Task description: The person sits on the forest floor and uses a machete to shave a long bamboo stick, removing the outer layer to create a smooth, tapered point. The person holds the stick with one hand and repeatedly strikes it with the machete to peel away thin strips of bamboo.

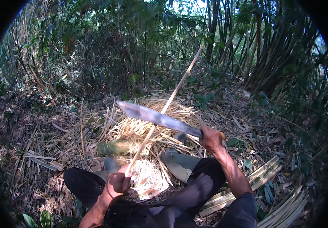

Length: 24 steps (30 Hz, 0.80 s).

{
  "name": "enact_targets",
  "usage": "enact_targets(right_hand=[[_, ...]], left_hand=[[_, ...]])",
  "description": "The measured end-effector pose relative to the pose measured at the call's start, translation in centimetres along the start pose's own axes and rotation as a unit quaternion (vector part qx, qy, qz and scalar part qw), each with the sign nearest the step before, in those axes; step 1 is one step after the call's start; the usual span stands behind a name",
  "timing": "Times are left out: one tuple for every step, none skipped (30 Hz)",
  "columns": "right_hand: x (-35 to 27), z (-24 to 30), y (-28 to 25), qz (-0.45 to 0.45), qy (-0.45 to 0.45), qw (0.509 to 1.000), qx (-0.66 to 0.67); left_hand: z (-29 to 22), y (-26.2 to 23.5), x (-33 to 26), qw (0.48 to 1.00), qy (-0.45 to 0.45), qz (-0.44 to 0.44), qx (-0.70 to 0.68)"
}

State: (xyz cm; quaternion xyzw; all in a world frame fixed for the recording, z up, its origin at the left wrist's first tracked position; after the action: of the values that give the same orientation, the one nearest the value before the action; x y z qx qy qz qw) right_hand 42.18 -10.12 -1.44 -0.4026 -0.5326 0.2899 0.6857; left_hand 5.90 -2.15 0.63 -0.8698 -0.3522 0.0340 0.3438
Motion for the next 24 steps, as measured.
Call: enact_targets(right_hand=[[0.2,-0.5,0.1,0.001,0.036,0.999,-0.003],[0.1,-0.4,0.2,0.001,0.039,0.999,0.001],[0.4,0.0,0.0,-0.002,0.041,0.999,0.004],[0.5,0.4,-0.1,-0.005,0.042,0.999,0.008],[0.1,1.3,0.0,-0.008,-0.004,1.0,0.027],[-0.4,2.7,-0.2,-0.008,-0.033,0.999,0.023],[-0.4,3.7,-0.4,-0.002,-0.067,0.997,0.031],[-0.4,4.5,-0.3,0.004,-0.1,0.994,0.039],[-0.5,3.4,-0.5,-0.002,-0.069,0.997,0.027],[-0.1,2.0,-0.2,-0.01,-0.04,0.999,0.019],[0.1,0.7,-0.1,-0.018,-0.01,1.0,0.011],[0.8,-0.4,-0.1,-0.011,0.033,0.999,0.009],[1.3,-1.4,-0.3,-0.003,0.078,0.997,0.006],[1.5,-2.2,-0.4,0.004,0.122,0.992,0.003],[1.5,-1.2,-1.1,-0.012,0.1,0.995,-0.001],[1.0,-0.1,-1.1,0.011,0.077,0.997,-0.009],[1.0,0.4,-0.7,-0.003,0.036,0.999,0.0],[0.5,0.8,-0.8,-0.011,0.001,1.0,0.002],[0.6,-0.1,-0.8,-0.004,0.038,0.999,-0.001],[1.2,-1.2,-1.0,0.004,0.075,0.997,-0.005],[1.8,-2.2,-1.4,0.008,0.11,0.994,-0.008],[1.9,-3.0,-1.8,-0.012,0.119,0.993,-0.006],[1.9,-3.9,-2.1,-0.033,0.128,0.991,-0.003],[2.4,-4.0,-2.6,-0.059,0.134,0.989,0.004]], left_hand=[[0.1,0.1,0.1,1.0,0.019,-0.017,0.0],[0.1,0.1,0.0,0.999,0.039,-0.034,0.0],[0.4,0.1,0.2,0.999,0.019,-0.035,0.001],[0.6,0.1,0.3,0.999,0.014,-0.034,0.008],[0.7,0.1,0.2,0.999,0.009,-0.034,0.014],[1.0,0.1,0.0,0.999,0.001,-0.033,0.023],[1.2,0.1,0.0,0.999,0.003,-0.036,0.023],[1.5,0.0,0.0,0.999,0.006,-0.039,0.024],[1.4,0.3,0.2,0.999,0.013,-0.037,0.016],[1.4,0.5,0.2,1.0,-0.007,-0.02,0.004],[1.2,0.5,0.1,1.0,-0.027,-0.003,-0.008],[1.2,0.4,0.1,0.999,-0.045,0.01,-0.018],[1.4,0.6,-0.1,0.999,-0.045,0.016,-0.015],[1.8,0.8,-0.5,0.999,-0.045,0.022,-0.012],[2.1,0.8,-0.5,0.999,-0.042,0.023,-0.006],[2.1,0.6,-0.5,0.999,-0.032,0.016,-0.004],[2.1,0.4,-0.6,1.0,-0.022,0.011,-0.002],[2.0,0.6,-0.6,1.0,-0.012,0.012,-0.006],[1.8,0.6,-0.6,1.0,-0.012,0.008,-0.02],[1.3,0.3,-0.8,0.999,-0.012,0.004,-0.035],[0.8,0.1,-0.8,0.999,-0.01,-0.002,-0.048],[0.8,0.2,-1.1,0.999,-0.01,0.004,-0.048],[1.1,0.3,-1.7,0.999,-0.01,0.011,-0.047],[1.2,0.1,-2.1,0.999,-0.009,0.011,-0.041]])
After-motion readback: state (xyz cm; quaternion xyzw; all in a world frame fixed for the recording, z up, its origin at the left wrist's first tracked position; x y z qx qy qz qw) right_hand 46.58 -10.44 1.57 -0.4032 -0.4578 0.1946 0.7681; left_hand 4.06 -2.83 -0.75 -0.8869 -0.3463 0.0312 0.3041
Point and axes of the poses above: each hand's wrist, its own x-axis towards the middle knuckle, its own y-axis out of the palm, z = x × y, the point moved 6 cm from there along x, towards the middle knuckle, and after that the axes turned 3 degrees about y, right-handed, at the moved point
